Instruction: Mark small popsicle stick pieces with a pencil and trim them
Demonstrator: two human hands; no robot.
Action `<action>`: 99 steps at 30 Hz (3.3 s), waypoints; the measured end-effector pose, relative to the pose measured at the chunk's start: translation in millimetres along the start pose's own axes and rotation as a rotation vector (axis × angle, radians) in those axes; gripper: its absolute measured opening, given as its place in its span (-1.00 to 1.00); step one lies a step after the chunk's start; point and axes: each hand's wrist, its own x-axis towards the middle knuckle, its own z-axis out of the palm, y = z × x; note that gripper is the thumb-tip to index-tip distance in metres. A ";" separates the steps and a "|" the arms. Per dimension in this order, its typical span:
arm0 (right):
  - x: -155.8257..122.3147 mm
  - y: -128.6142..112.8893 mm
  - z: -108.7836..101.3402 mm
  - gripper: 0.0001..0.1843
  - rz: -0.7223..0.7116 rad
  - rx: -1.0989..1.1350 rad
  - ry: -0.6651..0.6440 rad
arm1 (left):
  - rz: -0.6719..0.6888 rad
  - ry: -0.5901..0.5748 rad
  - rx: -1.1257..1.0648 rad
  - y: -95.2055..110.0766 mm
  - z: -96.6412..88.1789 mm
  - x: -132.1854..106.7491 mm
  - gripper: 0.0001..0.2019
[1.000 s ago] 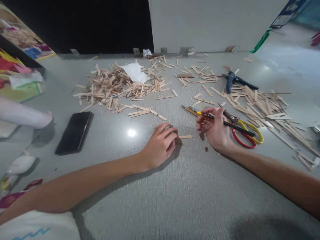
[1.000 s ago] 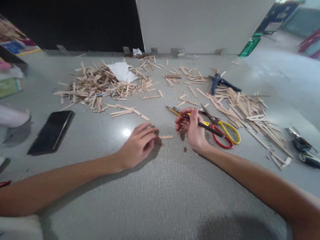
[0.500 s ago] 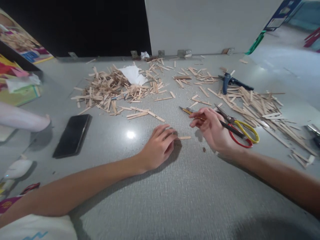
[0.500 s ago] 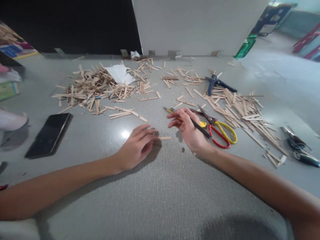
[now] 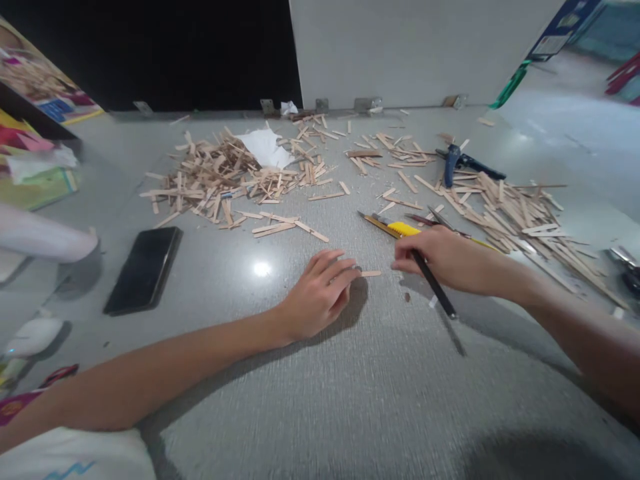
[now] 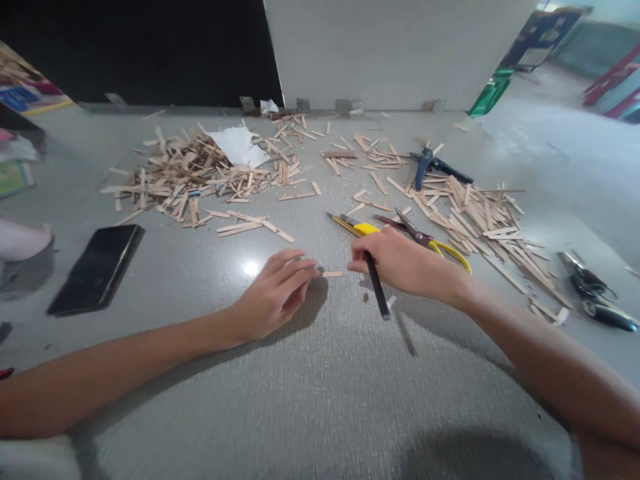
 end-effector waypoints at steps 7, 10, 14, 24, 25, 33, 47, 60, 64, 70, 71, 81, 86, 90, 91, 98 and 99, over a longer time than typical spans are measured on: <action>-3.9 3.8 1.6 -0.74 0.120 -0.327 -0.148 | -0.056 0.070 0.020 0.3 1.1 1.4 -0.67; -2.9 0.9 4.1 -0.71 0.134 -0.314 -0.175 | -0.093 0.071 0.025 -0.3 1.3 0.9 -0.69; -4.1 -3.5 5.6 -0.70 0.126 -0.347 -0.142 | -0.118 0.045 0.031 -1.4 2.4 -1.0 -0.72; -1.7 -4.7 14.7 -0.70 0.086 -0.370 -0.080 | -0.170 0.003 -0.020 -4.7 3.5 -2.6 -0.77; -1.2 -3.9 15.2 -0.70 0.092 -0.375 -0.072 | -0.177 -0.003 -0.028 -5.0 3.5 -2.6 -0.77; 0.9 1.1 18.1 -0.76 0.080 -0.394 -0.055 | -0.168 -0.025 -0.049 -6.3 4.5 -2.2 -0.81; 8.5 -3.4 22.1 -0.90 0.055 -0.368 0.072 | -0.202 -0.016 -0.149 -11.0 8.2 -1.7 -0.86; 22.6 36.5 71.4 -0.80 -0.172 -0.111 0.489 | -0.520 -0.028 -0.381 2.2 -15.3 12.9 -0.85; 21.7 36.1 69.5 -0.81 -0.162 -0.104 0.484 | -0.613 0.003 -0.583 23.7 -47.4 27.9 -0.86; 21.9 36.0 68.0 -0.84 -0.120 -0.095 0.435 | -0.525 0.173 -0.541 50.0 -81.9 37.2 -0.93; 22.0 36.3 67.7 -0.85 -0.113 -0.098 0.427 | -0.508 0.194 -0.534 51.7 -84.1 37.0 -0.93; 23.4 38.2 68.1 -0.85 -0.150 -0.114 0.447 | -0.489 0.236 -0.524 57.0 -90.8 36.3 -0.90; 22.9 35.8 66.4 -0.84 -0.138 -0.094 0.423 | -0.489 0.234 -0.518 58.3 -91.8 36.3 -0.90; 23.4 38.6 67.6 -0.84 -0.174 -0.095 0.461 | -0.493 0.225 -0.513 58.4 -92.2 36.9 -0.90; 23.5 39.5 68.2 -0.84 -0.184 -0.097 0.470 | -0.495 0.222 -0.514 58.2 -92.1 37.0 -0.89; 24.0 44.0 71.7 -0.85 -0.213 -0.088 0.490 | -0.491 0.210 -0.512 55.0 -89.3 36.2 -0.88; 24.2 44.6 71.9 -0.85 -0.215 -0.089 0.491 | -0.492 0.205 -0.509 54.3 -88.6 36.1 -0.88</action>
